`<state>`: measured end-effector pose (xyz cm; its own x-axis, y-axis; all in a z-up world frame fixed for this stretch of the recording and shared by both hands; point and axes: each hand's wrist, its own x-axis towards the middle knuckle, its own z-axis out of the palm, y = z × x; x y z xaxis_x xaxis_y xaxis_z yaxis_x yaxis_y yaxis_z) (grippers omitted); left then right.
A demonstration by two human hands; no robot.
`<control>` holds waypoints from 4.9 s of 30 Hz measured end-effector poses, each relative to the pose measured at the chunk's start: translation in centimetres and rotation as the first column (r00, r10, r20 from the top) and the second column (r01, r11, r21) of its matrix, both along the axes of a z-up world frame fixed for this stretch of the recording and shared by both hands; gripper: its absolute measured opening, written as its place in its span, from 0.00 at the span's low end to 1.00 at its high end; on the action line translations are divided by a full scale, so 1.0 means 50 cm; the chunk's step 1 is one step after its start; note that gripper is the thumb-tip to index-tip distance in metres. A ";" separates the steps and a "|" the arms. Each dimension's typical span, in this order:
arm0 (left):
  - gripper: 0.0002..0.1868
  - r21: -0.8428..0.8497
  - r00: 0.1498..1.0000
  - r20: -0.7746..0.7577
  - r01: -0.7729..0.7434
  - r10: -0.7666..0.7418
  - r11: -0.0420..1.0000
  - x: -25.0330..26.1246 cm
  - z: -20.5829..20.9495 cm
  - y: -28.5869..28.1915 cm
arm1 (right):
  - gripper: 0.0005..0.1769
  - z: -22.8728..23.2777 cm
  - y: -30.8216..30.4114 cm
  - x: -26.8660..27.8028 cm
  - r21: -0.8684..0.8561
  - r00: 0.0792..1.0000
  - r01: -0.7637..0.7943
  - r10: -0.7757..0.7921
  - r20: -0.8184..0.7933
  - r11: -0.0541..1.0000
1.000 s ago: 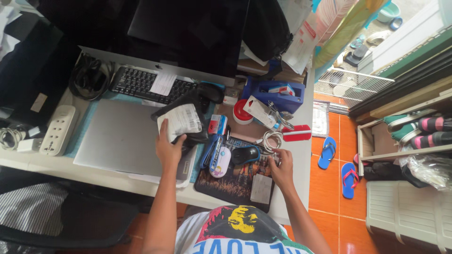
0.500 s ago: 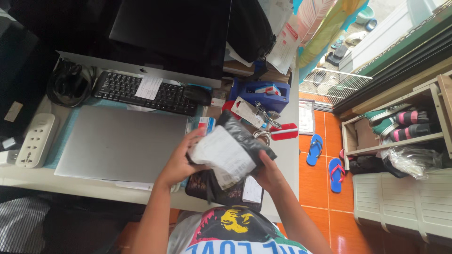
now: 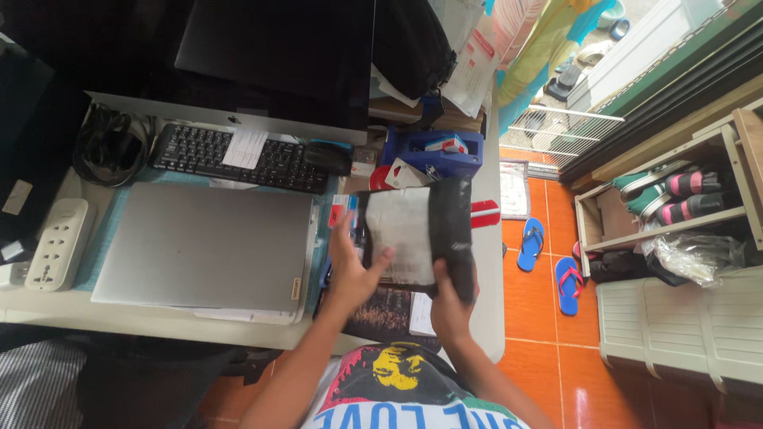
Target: The person sorts and handles various electronics on a desk, including coiling a white charging cable by hand and checking a small receipt.
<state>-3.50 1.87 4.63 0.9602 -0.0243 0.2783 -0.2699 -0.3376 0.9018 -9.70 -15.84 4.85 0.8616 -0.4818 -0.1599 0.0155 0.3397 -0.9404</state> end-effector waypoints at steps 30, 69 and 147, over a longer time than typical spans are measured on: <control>0.43 -0.881 0.270 -0.400 -0.379 -0.876 0.285 0.143 0.137 -0.083 | 0.13 -0.078 -0.317 0.159 -0.920 0.573 0.060 0.742 0.349 0.386; 0.16 -0.735 0.661 -0.566 -0.134 -0.493 0.664 0.137 -0.125 -0.052 | 0.15 0.050 -0.387 1.166 0.185 0.888 -0.006 -0.080 0.452 0.983; 0.20 -0.185 0.912 -0.281 0.256 -0.300 0.949 -0.093 0.113 -0.035 | 0.31 -0.013 -0.142 0.956 -0.581 0.974 -0.051 0.168 0.150 0.812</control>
<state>-8.16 0.12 10.30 0.9587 -0.2844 -0.0030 -0.0420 -0.1519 0.9875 38.12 -22.93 4.19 0.8990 -0.3359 0.2812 0.2042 -0.2464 -0.9474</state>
